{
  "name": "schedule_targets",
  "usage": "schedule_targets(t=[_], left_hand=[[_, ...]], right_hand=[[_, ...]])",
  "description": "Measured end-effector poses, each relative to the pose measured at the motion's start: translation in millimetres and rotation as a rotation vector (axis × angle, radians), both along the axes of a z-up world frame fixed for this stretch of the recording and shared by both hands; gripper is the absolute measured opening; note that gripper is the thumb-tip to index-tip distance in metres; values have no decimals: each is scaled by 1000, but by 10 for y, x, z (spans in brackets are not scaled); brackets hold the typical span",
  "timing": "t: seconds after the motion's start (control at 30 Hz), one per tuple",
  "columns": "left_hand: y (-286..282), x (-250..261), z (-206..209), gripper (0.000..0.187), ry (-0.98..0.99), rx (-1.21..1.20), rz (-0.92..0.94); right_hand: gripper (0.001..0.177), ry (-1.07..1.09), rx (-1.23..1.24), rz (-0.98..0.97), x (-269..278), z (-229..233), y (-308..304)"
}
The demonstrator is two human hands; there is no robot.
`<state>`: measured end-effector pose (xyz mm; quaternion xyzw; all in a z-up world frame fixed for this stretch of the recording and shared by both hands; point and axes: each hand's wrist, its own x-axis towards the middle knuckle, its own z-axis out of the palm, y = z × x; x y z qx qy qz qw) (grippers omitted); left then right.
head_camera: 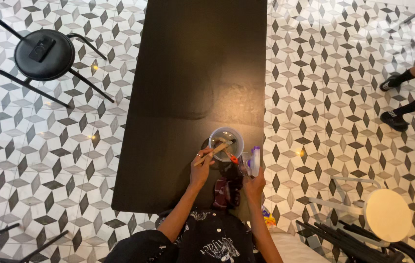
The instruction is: The person applies a dark liquid from a container onto a table surface using a brush and then wipes the area with a cloth.
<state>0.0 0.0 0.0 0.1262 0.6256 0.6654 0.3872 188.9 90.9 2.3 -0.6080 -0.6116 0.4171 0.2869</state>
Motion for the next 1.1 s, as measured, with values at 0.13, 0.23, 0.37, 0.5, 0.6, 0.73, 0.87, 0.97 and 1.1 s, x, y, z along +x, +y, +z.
schedule_targets(t=[0.13,0.23,0.37,0.5,0.6,0.73,0.87,0.97,1.1], left_hand=[[163,164,-72,27,12,-1,58],[205,326,29,28,75,-39,81],[160,505,372,28,327,-171,109],[104,688,757,29,384,-236,103],[114,759,925,29,418,-167,120],[108,881,1092,30,708,-191,164],[118,879,1201,32,777,-285,109],[97,880,1256,31,784,-286,67],[106,747,1286,32,868,-271,8]], right_hand=[[46,-7,107,87,-16,200,174],[46,-53,118,118,75,119,270],[51,-11,183,178,146,-21,329],[61,29,149,292,259,-121,344],[74,64,-42,375,346,-227,334],[77,60,-88,476,573,-275,291],[78,68,-110,438,634,-368,235],[71,58,-130,436,695,-464,199],[62,-45,6,495,728,-554,107]])
